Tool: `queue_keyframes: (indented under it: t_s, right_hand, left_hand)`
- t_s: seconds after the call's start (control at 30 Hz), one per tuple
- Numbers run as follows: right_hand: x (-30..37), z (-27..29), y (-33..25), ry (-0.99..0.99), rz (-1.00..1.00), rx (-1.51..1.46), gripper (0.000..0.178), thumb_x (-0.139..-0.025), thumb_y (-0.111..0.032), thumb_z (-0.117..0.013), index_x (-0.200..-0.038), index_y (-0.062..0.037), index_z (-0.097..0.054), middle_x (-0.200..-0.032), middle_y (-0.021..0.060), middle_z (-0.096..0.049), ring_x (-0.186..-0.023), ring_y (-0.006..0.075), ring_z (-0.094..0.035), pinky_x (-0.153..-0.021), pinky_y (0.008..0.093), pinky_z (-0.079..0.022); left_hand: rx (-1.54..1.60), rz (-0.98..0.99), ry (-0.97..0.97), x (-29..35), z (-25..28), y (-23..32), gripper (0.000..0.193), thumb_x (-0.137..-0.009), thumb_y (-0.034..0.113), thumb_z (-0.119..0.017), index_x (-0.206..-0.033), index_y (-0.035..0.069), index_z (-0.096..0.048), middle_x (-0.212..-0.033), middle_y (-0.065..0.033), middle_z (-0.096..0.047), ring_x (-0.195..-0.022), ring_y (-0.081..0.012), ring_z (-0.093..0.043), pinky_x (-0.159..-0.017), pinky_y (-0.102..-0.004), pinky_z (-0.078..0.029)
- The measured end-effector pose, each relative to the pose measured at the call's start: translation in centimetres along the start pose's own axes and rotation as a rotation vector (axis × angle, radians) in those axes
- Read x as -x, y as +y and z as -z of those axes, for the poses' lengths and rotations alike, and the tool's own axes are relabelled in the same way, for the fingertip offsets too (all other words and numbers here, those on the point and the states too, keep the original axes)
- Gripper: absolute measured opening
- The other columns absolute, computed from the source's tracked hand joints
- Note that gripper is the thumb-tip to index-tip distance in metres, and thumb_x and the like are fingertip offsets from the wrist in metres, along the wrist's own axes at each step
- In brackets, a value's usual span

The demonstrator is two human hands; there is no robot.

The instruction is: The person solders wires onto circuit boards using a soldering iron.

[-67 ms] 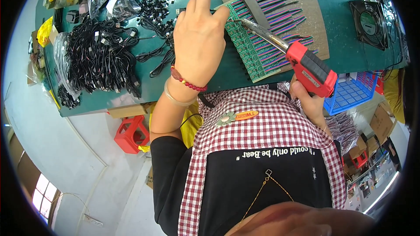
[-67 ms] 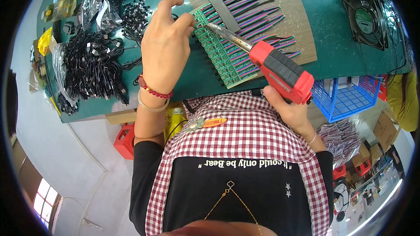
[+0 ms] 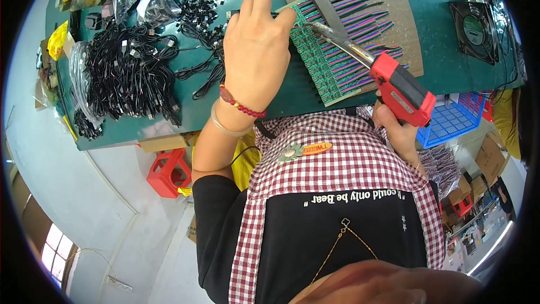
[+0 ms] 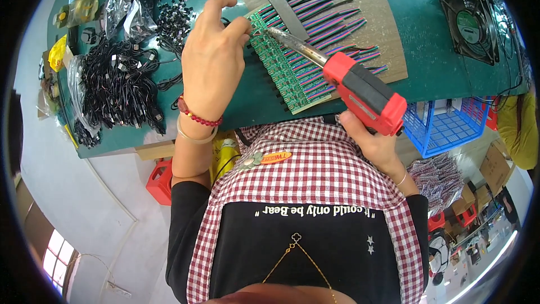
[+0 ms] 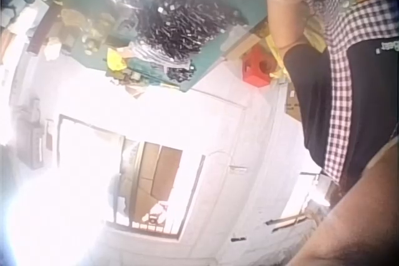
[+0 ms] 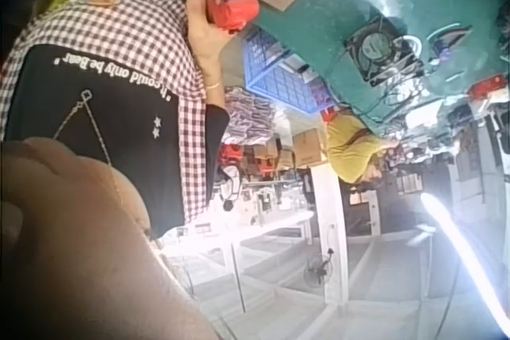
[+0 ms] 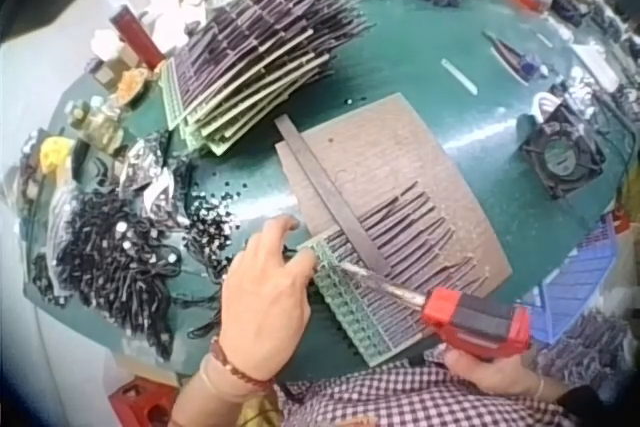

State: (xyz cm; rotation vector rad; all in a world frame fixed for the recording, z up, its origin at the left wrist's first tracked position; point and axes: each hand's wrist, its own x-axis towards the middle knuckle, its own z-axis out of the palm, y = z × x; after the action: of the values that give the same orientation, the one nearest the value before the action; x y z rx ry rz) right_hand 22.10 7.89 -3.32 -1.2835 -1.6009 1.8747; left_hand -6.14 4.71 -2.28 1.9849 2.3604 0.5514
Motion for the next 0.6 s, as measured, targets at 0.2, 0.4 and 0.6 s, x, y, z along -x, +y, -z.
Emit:
queue_keyframes:
  t_s: [0.2, 0.4, 0.6]
  right_hand:
    - [0.13, 0.13, -0.21, 0.008, -0.048, -0.072, 0.027, -0.079, -0.010, -0.068, -0.103, -0.0008, -0.059, -0.088, 0.0028, -0.061, -0.077, 0.0098, -0.057, -0.067, 0.0246, -0.047]
    - [0.16, -0.34, -0.17, 0.035, 0.013, -0.031, 0.026, -0.080, -0.010, -0.068, -0.102, -0.0008, -0.060, -0.088, 0.0027, -0.061, -0.076, 0.0089, -0.056, -0.066, 0.0240, -0.046]
    - [0.32, 0.28, -0.22, -0.014, -0.072, -0.037, 0.023, -0.079, -0.010, -0.069, -0.099, -0.0009, -0.061, -0.086, 0.0027, -0.062, -0.075, 0.0097, -0.057, -0.066, 0.0244, -0.047]
  left_hand:
    - [-0.002, -0.018, -0.012, -0.14, 0.05, -0.06, 0.011, -0.067, 0.003, -0.057, -0.076, 0.005, -0.061, -0.104, -0.0099, -0.052, -0.087, -0.0249, -0.053, -0.068, -0.0346, -0.044]
    - [0.003, -0.013, -0.009, -0.05, -0.12, -0.16, 0.009, -0.068, 0.004, -0.057, -0.076, 0.004, -0.061, -0.104, -0.0097, -0.052, -0.087, -0.0244, -0.053, -0.068, -0.0344, -0.044]
    - [0.002, 0.001, 0.011, -0.11, -0.03, -0.06, 0.005, -0.071, 0.004, -0.062, -0.074, 0.002, -0.058, -0.104, -0.0099, -0.053, -0.083, -0.0259, -0.056, -0.069, -0.0353, -0.047]
